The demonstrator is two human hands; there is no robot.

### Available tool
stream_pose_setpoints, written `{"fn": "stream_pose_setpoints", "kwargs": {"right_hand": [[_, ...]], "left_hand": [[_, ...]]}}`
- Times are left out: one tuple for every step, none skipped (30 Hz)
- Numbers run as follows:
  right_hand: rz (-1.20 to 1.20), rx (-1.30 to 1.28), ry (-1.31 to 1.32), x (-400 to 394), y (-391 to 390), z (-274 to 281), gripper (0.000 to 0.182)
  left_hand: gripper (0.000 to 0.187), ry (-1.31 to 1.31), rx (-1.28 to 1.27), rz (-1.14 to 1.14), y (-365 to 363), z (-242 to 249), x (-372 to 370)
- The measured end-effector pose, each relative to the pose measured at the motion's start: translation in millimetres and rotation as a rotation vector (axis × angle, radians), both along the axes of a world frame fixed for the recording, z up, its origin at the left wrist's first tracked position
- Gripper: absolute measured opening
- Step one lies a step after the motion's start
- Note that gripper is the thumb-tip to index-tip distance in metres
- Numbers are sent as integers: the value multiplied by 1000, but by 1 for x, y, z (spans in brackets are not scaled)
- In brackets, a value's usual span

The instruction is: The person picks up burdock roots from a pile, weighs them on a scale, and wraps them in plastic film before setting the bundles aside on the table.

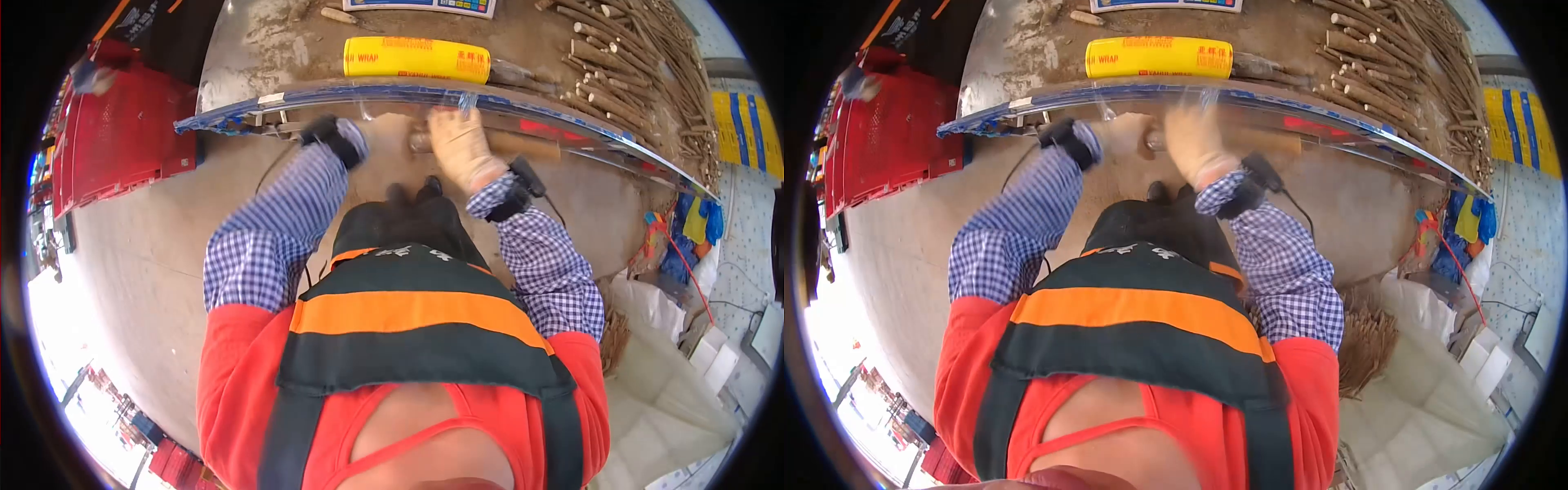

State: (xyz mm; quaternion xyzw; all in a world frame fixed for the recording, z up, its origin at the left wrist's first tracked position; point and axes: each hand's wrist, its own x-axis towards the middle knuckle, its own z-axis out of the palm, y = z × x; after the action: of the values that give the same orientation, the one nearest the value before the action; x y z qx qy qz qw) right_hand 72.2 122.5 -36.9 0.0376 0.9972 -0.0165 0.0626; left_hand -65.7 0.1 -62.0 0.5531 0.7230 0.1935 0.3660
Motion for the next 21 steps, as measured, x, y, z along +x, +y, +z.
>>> {"fn": "stream_pose_setpoints", "kwargs": {"right_hand": [[41,301,230,-7,-1,-3,61],[24,150,119,-7,6,-13,57],[-31,-60,-29,-7,8,-10,53],[-79,-273,-174,-10,10,-5,49],[-77,-268,-163,-14,18,6,49],[-25,-248,-275,-16,27,20,48],[27,-237,-385,-18,29,25,46],[19,-248,-379,-20,22,15,46],[28,-64,-146,-20,12,-3,49],[42,121,90,-20,4,-13,53],[51,-22,21,-23,11,-11,53],[64,-12,37,-26,21,-7,53],[66,-237,-32,-26,27,-3,50],[69,-460,-120,-24,33,1,48],[91,-381,-435,-35,40,11,52],[93,-394,-434,-36,29,5,52],[81,-143,-223,-32,16,-2,57],[77,108,-11,-31,3,-5,61],[78,101,61,-34,0,-4,59],[80,110,67,-33,7,-2,59],[57,-88,-76,-35,15,-1,54]], "left_hand": [[51,-21,-190,-43,4,1,-9],[50,-37,-379,-84,11,4,-16],[48,172,-205,18,1,44,10],[45,381,-30,124,-9,84,35],[43,585,44,44,-5,51,32],[43,590,43,55,-4,26,32],[44,389,146,139,-8,5,31],[46,183,250,203,-9,-5,23],[46,-37,-74,-72,4,-6,-14],[48,-187,-319,-28,6,-10,-26],[51,28,-273,-62,5,33,-12],[54,250,-229,-86,4,78,3],[54,267,-234,-76,3,67,8],[55,534,-80,-46,1,39,19],[57,794,69,-11,-3,28,27],[57,794,57,-17,-5,18,14],[54,335,76,-15,2,11,-5],[50,-122,90,-3,3,22,-12],[49,-187,-106,-34,3,36,-22],[49,-181,-97,-32,4,41,-9],[52,228,-71,8,2,47,11]]}}
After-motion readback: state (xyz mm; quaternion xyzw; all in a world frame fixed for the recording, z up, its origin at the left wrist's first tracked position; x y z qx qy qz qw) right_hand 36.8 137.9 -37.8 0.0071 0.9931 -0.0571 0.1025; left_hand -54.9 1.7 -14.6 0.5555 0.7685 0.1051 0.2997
